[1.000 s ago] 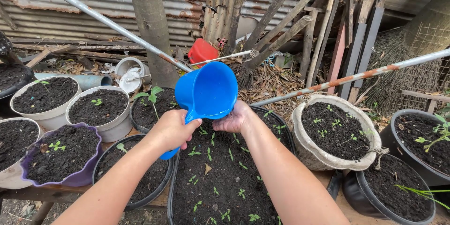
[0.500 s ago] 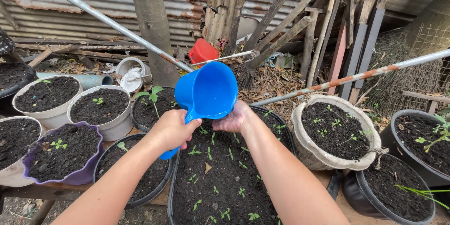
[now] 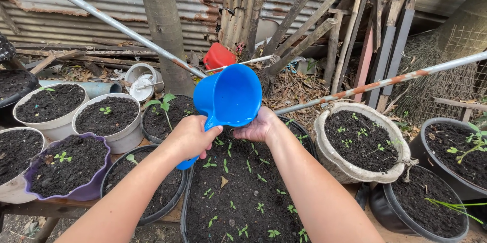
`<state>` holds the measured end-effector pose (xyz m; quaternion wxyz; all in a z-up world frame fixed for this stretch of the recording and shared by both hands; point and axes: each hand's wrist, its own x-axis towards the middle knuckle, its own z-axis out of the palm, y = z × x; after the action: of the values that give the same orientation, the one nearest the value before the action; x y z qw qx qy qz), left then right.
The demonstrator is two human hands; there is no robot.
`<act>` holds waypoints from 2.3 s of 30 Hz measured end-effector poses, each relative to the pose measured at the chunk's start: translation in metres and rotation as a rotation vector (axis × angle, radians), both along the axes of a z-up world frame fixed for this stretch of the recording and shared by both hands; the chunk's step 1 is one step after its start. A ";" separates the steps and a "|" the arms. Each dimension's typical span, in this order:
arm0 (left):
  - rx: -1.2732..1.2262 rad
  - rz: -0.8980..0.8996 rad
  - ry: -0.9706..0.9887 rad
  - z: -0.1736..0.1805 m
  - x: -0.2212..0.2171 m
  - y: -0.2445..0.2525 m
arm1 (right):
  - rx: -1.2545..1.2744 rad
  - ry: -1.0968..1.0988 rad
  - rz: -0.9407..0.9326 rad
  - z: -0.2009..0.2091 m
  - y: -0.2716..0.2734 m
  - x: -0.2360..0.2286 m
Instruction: Watering several pots of seedlings using a blue plastic scoop in a backyard garden, then walking across the yard to a utility area.
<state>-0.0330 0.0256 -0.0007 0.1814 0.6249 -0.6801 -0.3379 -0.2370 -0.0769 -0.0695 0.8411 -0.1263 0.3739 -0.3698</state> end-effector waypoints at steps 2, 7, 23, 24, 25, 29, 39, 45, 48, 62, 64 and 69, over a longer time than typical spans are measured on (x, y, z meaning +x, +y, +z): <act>-0.003 0.001 0.004 0.004 -0.004 0.003 | -0.003 0.002 -0.001 0.002 0.001 -0.004; 0.013 -0.012 0.012 0.009 -0.014 0.007 | 0.004 0.001 -0.015 -0.001 -0.001 -0.015; 0.025 -0.064 -0.032 0.009 -0.032 0.011 | 0.013 0.028 -0.034 -0.017 0.001 -0.040; 0.024 -0.063 -0.036 0.010 -0.033 0.012 | 0.018 0.024 -0.036 -0.021 -0.001 -0.041; 0.022 -0.063 -0.036 0.010 -0.033 0.012 | 0.016 0.024 -0.037 -0.030 -0.007 -0.044; 0.039 -0.069 -0.048 0.010 -0.034 0.013 | 0.021 0.020 -0.032 -0.042 -0.014 -0.048; 0.032 -0.073 -0.053 0.014 -0.035 0.017 | 0.014 0.025 -0.043 -0.054 -0.021 -0.050; 0.027 -0.074 -0.047 0.007 -0.036 0.013 | 0.010 0.023 -0.052 -0.047 -0.014 -0.048; 0.015 -0.074 -0.047 0.006 -0.037 0.014 | 0.012 0.032 -0.044 -0.032 -0.003 -0.048; 0.032 -0.091 -0.045 0.015 -0.041 0.023 | 0.011 0.042 -0.055 -0.021 0.013 -0.055; 0.038 -0.096 -0.049 0.014 -0.042 0.023 | 0.014 0.047 -0.059 -0.021 0.017 -0.056; 0.037 -0.129 -0.070 0.011 -0.046 0.024 | 0.032 0.030 -0.067 -0.031 0.018 -0.064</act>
<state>-0.0790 0.0492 0.0102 0.1237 0.5944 -0.7184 -0.3395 -0.3012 -0.0590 -0.1004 0.8245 -0.1058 0.3963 -0.3898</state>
